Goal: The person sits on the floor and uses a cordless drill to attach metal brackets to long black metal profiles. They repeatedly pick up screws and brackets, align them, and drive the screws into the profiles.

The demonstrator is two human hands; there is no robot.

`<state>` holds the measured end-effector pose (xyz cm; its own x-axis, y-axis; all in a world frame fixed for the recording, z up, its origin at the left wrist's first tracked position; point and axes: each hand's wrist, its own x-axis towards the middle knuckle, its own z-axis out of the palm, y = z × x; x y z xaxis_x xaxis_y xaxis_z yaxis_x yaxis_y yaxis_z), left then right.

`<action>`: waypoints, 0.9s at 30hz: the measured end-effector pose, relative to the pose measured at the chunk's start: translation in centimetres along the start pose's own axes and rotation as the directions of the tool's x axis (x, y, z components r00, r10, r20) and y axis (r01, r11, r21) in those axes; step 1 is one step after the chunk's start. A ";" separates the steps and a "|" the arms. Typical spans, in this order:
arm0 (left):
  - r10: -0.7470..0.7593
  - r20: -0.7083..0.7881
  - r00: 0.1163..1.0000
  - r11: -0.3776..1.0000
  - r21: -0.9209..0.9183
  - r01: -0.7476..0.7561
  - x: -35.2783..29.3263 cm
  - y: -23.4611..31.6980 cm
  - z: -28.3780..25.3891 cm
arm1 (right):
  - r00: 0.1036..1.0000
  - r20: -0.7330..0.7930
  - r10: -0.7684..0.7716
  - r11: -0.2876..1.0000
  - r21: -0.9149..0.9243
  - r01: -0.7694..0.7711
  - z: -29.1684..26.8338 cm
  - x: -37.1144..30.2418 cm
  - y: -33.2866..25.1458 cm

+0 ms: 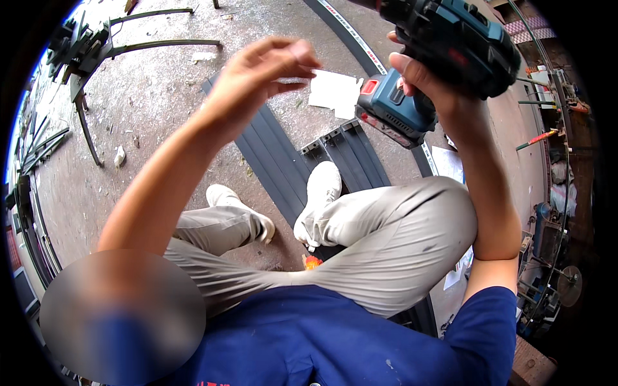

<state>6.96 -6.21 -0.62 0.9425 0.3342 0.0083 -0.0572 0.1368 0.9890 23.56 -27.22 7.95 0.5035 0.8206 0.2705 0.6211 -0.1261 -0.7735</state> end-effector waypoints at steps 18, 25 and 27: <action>0.045 -0.068 0.997 0.460 0.887 0.039 9.2 -34.8 10.8 | 0.573 -0.003 0.820 0.553 0.266 -0.790 1.2 -6.3 27.4; -0.173 -0.058 0.983 0.372 0.920 0.120 12.0 -37.6 13.7 | 0.478 -0.006 0.878 0.467 0.233 -0.853 0.7 -9.0 30.8; -0.256 -0.054 0.965 0.399 0.904 0.157 12.4 -37.4 13.9 | 0.473 -0.005 0.881 0.461 0.238 -0.855 0.9 -9.0 30.9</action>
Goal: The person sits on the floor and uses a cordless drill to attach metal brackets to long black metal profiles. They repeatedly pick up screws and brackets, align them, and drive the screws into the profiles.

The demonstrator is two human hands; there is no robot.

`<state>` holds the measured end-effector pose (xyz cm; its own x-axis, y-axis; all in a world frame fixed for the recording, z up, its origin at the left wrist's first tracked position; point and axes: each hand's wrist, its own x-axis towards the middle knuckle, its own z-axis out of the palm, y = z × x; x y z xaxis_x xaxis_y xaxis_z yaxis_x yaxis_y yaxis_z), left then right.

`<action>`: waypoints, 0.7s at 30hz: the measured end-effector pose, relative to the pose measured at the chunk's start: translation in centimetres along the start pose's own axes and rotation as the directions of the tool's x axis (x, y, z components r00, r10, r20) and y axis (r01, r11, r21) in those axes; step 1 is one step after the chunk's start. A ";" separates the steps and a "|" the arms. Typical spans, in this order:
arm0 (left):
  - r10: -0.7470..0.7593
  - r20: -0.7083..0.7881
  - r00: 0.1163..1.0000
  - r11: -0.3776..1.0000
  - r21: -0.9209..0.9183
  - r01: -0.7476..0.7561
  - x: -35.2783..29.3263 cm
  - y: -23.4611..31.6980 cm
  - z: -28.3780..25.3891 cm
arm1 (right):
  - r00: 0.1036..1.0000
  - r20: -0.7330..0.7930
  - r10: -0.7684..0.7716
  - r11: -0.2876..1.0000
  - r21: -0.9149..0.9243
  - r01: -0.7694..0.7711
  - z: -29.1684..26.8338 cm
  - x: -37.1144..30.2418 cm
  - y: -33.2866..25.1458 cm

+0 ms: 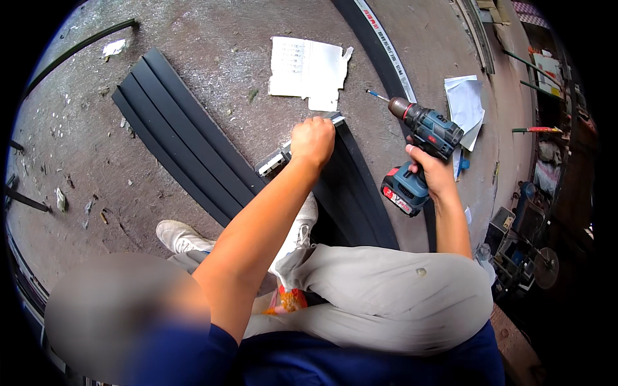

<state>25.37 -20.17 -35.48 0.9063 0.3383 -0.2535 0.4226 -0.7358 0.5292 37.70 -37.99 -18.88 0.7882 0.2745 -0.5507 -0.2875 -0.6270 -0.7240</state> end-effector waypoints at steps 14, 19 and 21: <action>-0.020 -0.019 1.000 0.994 -0.103 0.018 -0.1 -0.5 0.5 | 0.975 0.160 -0.153 0.831 -0.513 0.214 -1.5 2.3 2.4; -0.001 -0.033 0.999 0.997 -0.082 -0.001 -0.1 -0.5 0.3 | 0.964 0.189 -0.187 0.798 -0.543 0.261 0.2 2.3 2.3; -0.001 -0.022 1.000 0.997 -0.075 -0.001 -0.1 -0.5 0.4 | 0.965 0.187 -0.183 0.806 -0.533 0.256 0.6 2.4 2.1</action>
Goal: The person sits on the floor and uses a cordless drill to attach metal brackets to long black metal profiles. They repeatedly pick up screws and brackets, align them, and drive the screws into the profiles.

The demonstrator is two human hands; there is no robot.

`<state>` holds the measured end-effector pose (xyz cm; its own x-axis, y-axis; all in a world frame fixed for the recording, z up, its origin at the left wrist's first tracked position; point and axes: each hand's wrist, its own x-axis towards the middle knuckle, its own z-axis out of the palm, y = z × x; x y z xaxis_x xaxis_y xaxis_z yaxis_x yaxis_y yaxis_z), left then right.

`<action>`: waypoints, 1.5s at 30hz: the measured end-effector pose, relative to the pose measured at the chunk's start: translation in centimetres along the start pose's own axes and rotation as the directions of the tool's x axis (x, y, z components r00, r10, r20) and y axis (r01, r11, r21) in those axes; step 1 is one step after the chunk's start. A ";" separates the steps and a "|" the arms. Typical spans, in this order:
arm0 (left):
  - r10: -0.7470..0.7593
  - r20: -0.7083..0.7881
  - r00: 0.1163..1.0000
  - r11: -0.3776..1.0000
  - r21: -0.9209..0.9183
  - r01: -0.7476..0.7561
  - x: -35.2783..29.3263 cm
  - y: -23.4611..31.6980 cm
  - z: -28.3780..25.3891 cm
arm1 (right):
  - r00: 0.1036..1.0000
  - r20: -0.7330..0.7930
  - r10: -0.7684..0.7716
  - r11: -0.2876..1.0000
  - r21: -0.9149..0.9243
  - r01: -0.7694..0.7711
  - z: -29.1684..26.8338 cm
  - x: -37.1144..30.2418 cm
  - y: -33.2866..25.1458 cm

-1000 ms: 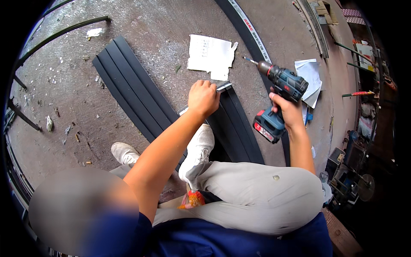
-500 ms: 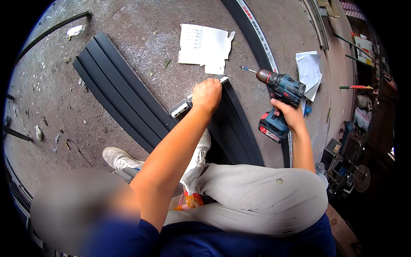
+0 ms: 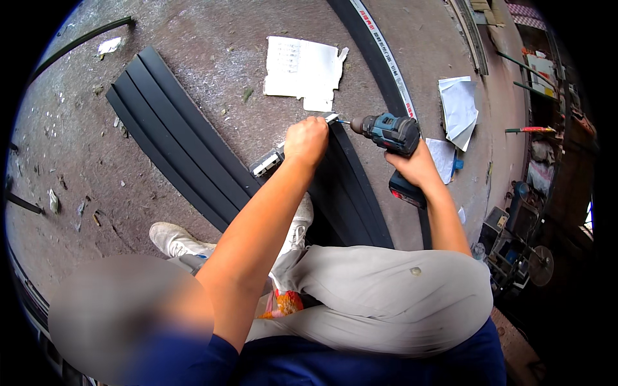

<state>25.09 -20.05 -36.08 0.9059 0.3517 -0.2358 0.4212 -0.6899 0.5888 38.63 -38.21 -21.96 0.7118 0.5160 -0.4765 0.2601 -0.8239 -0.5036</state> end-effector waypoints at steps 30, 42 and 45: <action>0.020 -0.064 0.998 1.000 -0.015 -0.021 0.1 -0.3 0.8 | 0.999 0.014 -0.042 0.977 -0.209 0.044 0.0 0.7 -1.8; 0.031 -0.075 0.997 1.000 0.005 -0.031 0.1 -0.4 1.0 | 0.999 -0.009 -0.038 0.966 -0.256 0.034 -0.1 0.5 -2.0; 0.023 -0.073 0.997 1.000 0.001 -0.023 0.1 -0.4 1.0 | 1.000 0.005 -0.027 0.971 -0.236 0.027 -0.1 0.5 -2.4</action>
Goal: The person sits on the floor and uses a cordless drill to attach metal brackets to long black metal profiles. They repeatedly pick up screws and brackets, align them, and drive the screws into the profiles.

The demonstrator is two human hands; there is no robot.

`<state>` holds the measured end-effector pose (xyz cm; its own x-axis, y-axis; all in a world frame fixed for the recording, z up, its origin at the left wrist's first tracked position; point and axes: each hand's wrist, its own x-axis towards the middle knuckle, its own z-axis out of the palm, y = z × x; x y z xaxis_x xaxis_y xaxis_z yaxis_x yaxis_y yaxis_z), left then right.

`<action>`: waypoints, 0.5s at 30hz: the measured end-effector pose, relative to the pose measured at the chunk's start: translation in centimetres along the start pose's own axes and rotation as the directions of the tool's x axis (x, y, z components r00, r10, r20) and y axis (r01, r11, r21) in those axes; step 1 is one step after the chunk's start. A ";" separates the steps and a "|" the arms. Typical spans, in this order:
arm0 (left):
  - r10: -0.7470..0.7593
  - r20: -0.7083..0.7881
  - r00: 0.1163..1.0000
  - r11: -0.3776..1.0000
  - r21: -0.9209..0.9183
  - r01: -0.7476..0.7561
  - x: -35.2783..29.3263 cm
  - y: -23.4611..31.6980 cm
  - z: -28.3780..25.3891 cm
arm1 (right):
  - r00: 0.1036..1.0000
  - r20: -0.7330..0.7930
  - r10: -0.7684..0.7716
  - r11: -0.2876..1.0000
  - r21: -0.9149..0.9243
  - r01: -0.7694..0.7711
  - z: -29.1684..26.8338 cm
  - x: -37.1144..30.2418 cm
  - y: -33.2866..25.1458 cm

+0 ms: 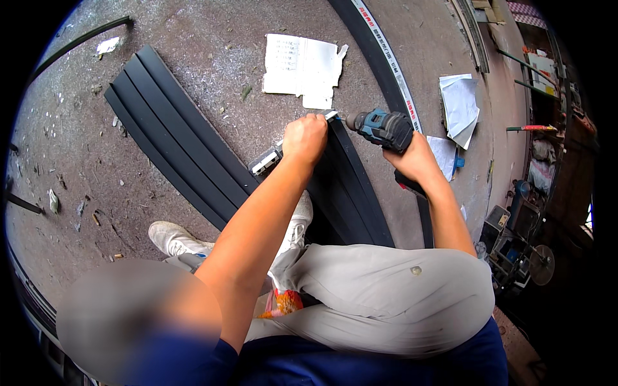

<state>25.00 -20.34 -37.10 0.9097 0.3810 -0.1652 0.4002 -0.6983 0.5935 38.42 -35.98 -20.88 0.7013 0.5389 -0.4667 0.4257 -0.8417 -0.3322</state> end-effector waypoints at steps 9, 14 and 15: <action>-0.002 0.012 1.000 1.000 -0.007 0.002 0.1 0.1 -0.1 | 1.000 0.014 0.007 1.000 -0.013 -0.007 -0.2 0.0 -0.2; 0.000 -0.013 1.000 1.000 -0.003 0.000 0.2 0.1 0.0 | 0.999 0.023 0.026 0.999 -0.043 -0.025 0.1 0.1 0.0; -0.002 -0.022 1.000 1.000 -0.002 0.002 0.2 0.1 0.0 | 1.000 0.018 0.020 0.999 -0.036 -0.019 0.3 0.2 -0.1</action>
<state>25.22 -20.33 -37.12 0.9063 0.3957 -0.1487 0.4016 -0.6963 0.5949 38.34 -35.81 -21.17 0.6993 0.5226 -0.4877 0.4327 -0.8525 -0.2932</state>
